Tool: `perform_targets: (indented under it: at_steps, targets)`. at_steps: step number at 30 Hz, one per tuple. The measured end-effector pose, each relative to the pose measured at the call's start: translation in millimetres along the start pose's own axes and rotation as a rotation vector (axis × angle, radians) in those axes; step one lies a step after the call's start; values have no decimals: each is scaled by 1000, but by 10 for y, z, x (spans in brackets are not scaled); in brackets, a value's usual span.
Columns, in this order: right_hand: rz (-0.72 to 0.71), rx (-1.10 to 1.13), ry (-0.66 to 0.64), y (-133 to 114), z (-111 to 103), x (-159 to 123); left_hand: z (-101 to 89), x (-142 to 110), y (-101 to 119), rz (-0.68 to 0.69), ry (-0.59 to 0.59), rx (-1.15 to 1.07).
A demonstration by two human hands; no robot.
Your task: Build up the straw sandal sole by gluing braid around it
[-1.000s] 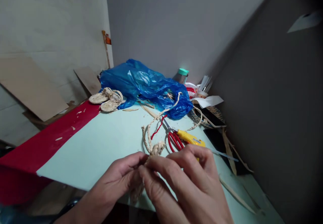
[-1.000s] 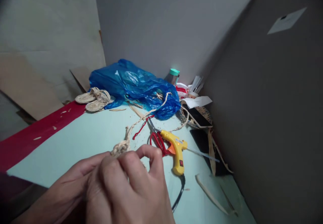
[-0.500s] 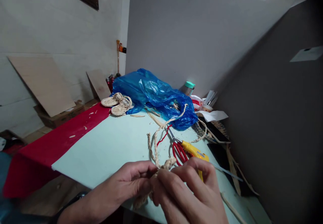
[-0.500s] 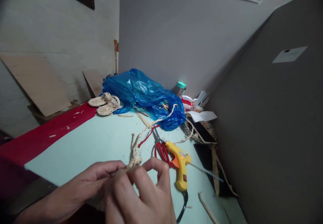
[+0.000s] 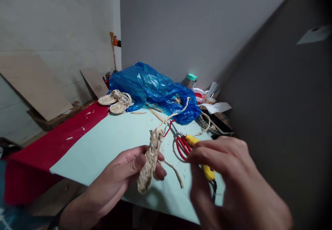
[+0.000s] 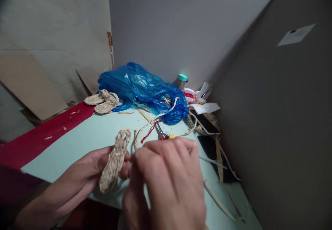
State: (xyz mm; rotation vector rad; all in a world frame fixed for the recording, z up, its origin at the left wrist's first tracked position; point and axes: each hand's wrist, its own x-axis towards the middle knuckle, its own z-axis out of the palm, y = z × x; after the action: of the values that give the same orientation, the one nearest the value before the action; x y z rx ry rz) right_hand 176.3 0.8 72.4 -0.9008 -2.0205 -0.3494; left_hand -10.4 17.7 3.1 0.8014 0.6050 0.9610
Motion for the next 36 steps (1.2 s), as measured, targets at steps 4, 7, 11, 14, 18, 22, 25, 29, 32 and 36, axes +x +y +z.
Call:
perform_targets:
  at_steps: [4, 7, 11, 14, 18, 22, 25, 29, 32, 36]
  targets:
    - [46, 40, -175, 101, -46, -200, 6, -7, 34, 62, 146, -22]
    - [25, 120, -256, 146, 60, -397, 34, -5, 78, 132, 214, -118]
    - [8, 127, -236, 183, 196, -537, 31, -5, 115, 156, 265, -266]
    - [-15, 166, -271, 200, 250, -545, 14, -25, 126, 187, 311, -338]
    - [-22, 243, -344, 167, 364, -529, -23, -57, 123, 234, 356, -358]
    - [-28, 295, -132, 39, 560, -551, -74, -55, 101, 251, 371, -398]
    - [-62, 310, -162, -28, 628, -552, -95, -38, 85, 274, 326, -408]
    - [-9, 248, -195, -13, 594, -483, -103, -20, 61, 287, 234, -405]
    - [41, 164, -127, 5, 568, -417, -103, -20, 39, 296, 228, -412]
    - [95, 36, -57, -15, 573, -348, -90, -44, 21, 313, 236, -421]
